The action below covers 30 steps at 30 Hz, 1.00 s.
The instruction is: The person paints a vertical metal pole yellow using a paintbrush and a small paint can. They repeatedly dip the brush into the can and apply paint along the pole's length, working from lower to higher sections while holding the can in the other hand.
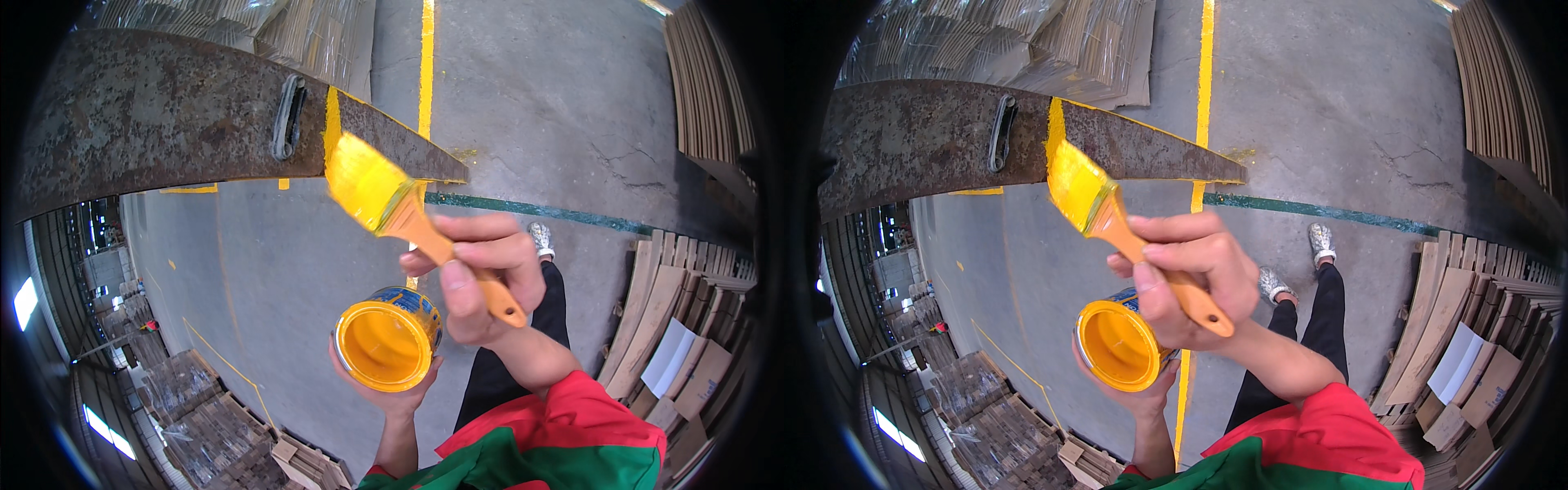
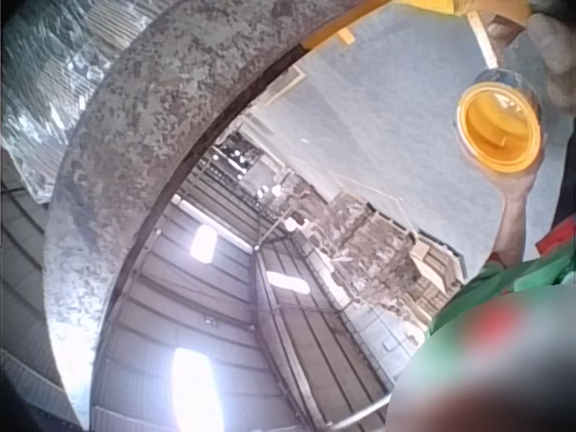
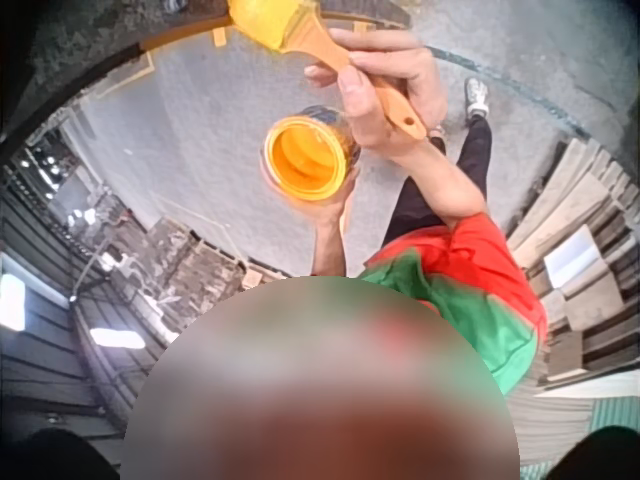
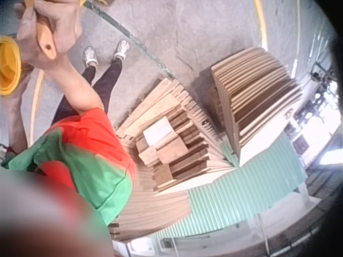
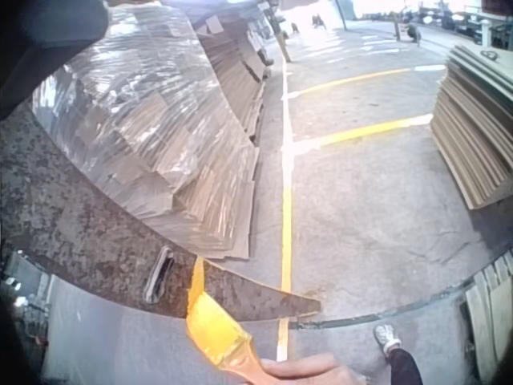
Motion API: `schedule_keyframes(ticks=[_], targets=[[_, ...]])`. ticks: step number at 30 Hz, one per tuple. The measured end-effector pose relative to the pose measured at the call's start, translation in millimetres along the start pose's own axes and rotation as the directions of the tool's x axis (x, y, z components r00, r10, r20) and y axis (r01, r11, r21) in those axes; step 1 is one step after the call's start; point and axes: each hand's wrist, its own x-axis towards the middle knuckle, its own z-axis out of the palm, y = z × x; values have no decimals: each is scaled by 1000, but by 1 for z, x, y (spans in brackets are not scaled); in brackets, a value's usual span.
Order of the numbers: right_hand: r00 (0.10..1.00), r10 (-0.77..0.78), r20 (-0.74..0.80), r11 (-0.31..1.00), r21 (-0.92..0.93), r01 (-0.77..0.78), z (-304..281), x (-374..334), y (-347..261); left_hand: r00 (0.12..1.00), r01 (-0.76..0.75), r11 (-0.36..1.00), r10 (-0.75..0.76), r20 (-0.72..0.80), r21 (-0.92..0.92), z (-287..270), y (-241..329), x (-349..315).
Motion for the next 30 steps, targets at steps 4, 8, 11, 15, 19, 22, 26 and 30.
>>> schedule_keyframes(ticks=[4,8,11,15,19,22,26,30], targets=[[996,-7,-91,1000,20,9,1,22,17,998,-55,998,55,23,6,-2,0,1],[1000,-8,-6,1000,25,8,7,27,34,998,-53,999,53,35,-5,-3,1,2],[999,31,30,999,-13,-31,4,12,23,999,-37,999,36,33,20,-2,3,1],[998,36,46,999,2,-36,-7,3,3,1000,-6,1000,6,13,-20,1,3,0],[999,-31,22,999,-42,32,-6,21,18,999,-45,999,46,21,-11,-1,1,2],[998,-52,-18,999,12,53,2,31,36,999,-31,999,32,22,-34,-2,1,2],[999,17,42,1000,-16,-17,2,19,26,998,-48,999,48,32,8,-2,3,0],[998,28,65,999,-35,-26,-8,12,8,999,-46,999,46,25,-10,-1,2,0]])
